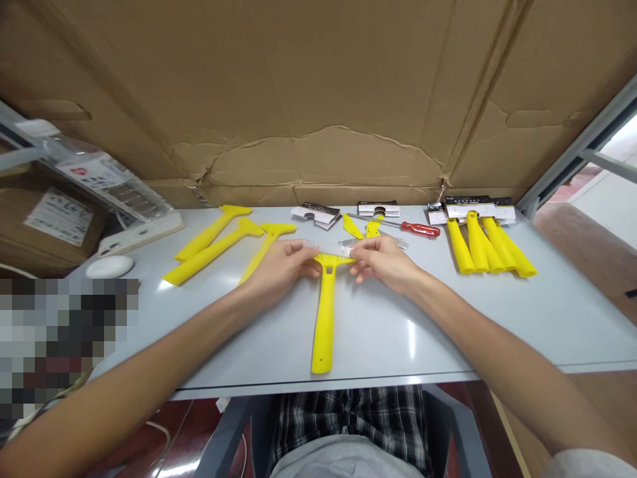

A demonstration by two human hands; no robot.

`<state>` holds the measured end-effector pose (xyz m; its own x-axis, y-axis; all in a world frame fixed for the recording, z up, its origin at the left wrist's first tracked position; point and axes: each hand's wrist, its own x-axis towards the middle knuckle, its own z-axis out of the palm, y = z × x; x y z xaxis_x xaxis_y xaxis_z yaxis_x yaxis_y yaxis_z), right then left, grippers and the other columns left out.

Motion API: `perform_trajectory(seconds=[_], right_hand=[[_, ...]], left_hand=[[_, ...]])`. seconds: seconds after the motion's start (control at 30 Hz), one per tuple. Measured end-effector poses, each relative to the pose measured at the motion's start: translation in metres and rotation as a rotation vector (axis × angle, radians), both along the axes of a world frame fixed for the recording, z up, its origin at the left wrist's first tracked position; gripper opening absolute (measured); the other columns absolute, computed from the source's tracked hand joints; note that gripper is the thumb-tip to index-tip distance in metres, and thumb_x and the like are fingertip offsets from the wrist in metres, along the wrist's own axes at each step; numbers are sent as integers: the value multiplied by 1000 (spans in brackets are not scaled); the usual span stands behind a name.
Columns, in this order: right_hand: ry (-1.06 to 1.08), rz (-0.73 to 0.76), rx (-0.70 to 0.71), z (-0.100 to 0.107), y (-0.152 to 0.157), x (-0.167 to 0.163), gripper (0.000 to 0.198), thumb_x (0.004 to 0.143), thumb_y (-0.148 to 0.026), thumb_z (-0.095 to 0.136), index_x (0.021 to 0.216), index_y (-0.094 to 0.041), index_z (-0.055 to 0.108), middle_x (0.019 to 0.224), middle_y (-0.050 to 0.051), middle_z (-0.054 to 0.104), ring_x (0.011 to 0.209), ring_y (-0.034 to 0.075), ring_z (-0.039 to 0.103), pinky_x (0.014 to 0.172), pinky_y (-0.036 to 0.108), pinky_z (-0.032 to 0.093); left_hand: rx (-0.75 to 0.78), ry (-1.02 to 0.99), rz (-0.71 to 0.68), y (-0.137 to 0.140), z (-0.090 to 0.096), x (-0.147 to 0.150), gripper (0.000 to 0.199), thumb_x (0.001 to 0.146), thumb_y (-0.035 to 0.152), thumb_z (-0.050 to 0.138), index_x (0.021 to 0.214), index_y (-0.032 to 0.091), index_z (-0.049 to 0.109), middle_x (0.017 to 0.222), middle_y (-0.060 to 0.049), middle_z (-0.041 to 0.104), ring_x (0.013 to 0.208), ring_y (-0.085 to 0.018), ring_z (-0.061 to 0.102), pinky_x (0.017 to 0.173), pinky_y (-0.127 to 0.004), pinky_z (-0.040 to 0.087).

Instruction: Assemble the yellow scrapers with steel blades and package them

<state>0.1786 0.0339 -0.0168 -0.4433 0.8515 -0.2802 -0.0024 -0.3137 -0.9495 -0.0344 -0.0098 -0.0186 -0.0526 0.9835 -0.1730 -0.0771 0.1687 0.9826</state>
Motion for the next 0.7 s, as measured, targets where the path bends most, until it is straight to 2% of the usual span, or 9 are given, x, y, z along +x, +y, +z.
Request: perform_trajectory(seconds=[0.2, 0.33, 0.43, 0.53, 0.6, 0.7], right_hand=[[8, -22, 9, -4, 1, -1, 22, 74, -21, 80, 90, -8, 71, 88, 11, 71, 61, 10, 63, 52, 25, 55], [-69, 10, 71, -1, 3, 0, 28, 74, -29, 82, 90, -10, 71, 83, 10, 70, 63, 13, 64, 51, 25, 54], [-288, 4, 277, 10, 10, 12, 32, 83, -40, 75, 96, -11, 72, 77, 9, 70, 58, 14, 62, 52, 28, 53], [-633, -116, 659, 22, 21, 31, 29, 88, -41, 68, 96, -14, 76, 80, 8, 73, 62, 14, 63, 62, 28, 50], [-830, -64, 832, 26, 27, 43, 27, 87, -41, 69, 93, -17, 78, 85, 6, 75, 67, 14, 64, 70, 29, 48], [-1020, 99, 908, 22, 31, 51, 30, 84, -47, 73, 95, -20, 78, 93, 5, 76, 76, 17, 66, 73, 29, 45]], left_hand=[[0, 18, -8, 1, -3, 1, 12, 88, 20, 70, 85, 8, 71, 73, -9, 73, 64, -14, 70, 61, -23, 59], [0, 14, -17, 1, -3, -1, 12, 88, 20, 71, 85, 8, 71, 72, -9, 73, 64, -15, 71, 60, -22, 59], [-1, 9, -6, 1, -2, -3, 14, 89, 20, 70, 81, 9, 70, 69, -7, 72, 61, -14, 70, 60, -22, 59], [0, 0, 15, 2, 0, -5, 15, 90, 19, 69, 78, 10, 68, 67, -6, 70, 60, -13, 69, 60, -21, 58], [-2, -13, 19, 4, 0, -6, 15, 90, 18, 69, 78, 10, 68, 67, -6, 70, 62, -14, 70, 60, -21, 59], [-17, -23, 22, 5, 0, -6, 15, 90, 17, 69, 77, 11, 67, 67, -6, 70, 63, -14, 71, 60, -21, 59]])
